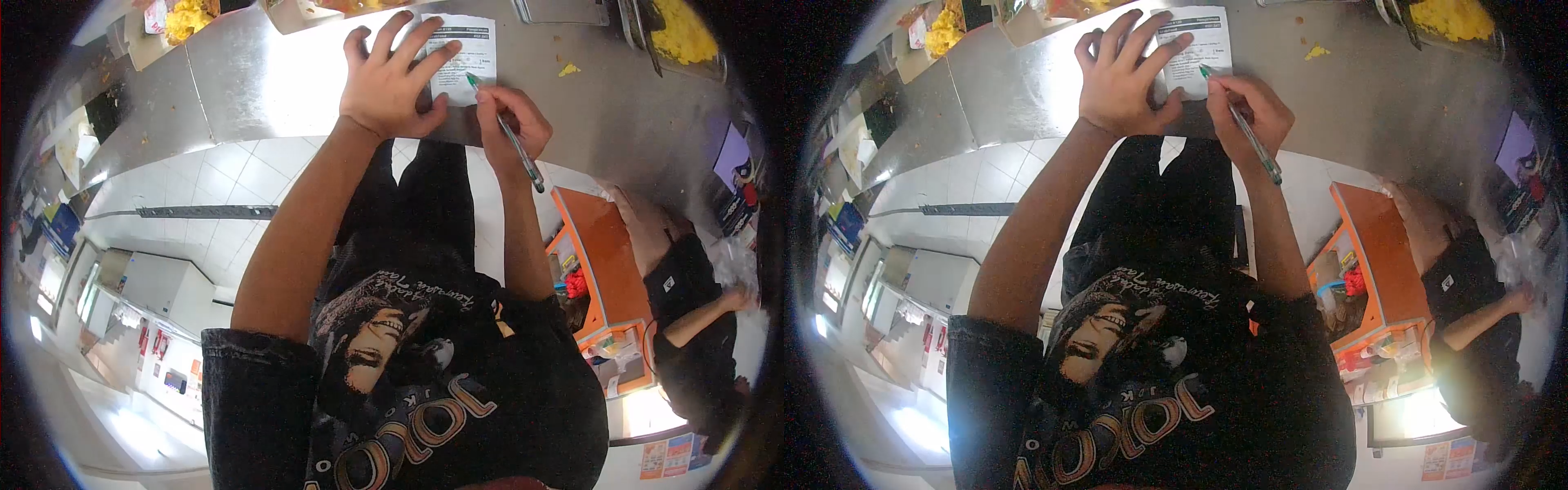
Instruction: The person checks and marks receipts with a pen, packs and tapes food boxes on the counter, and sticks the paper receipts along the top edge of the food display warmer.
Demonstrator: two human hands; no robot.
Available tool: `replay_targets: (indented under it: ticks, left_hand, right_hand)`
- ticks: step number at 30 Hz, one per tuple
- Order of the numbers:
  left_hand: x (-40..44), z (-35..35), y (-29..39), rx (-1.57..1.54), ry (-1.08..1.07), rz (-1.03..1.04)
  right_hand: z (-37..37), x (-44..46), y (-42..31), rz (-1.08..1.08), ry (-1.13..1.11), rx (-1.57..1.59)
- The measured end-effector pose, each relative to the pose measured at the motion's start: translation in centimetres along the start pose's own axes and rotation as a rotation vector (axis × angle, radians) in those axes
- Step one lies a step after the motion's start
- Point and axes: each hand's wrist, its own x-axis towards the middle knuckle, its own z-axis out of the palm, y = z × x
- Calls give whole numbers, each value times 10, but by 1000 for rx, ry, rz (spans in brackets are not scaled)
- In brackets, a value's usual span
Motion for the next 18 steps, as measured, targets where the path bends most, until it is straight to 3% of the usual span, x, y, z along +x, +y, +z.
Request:
replay_targets:
  ticks: [5, 9, 12, 16, 18]
  left_hand:
    - [-1, 1, 0, 4, -1, 5]
    - [-2, 1, 1, 10, -16, 1]
    - [-2, 1, 0, -2, -15, 0]
    - [-9, 13, -4, 11, 50, 1]
    - [-10, 20, -7, 44, 86, 6]
  right_hand:
    - [8, 3, -6, 11, 98, -48]
    - [17, 3, -2, -158, -71, -59]
    - [16, 0, 0, 44, 140, -32]
    - [14, 0, -2, -89, 3, -14]
    - [12, -1, -1, 109, 108, 54]
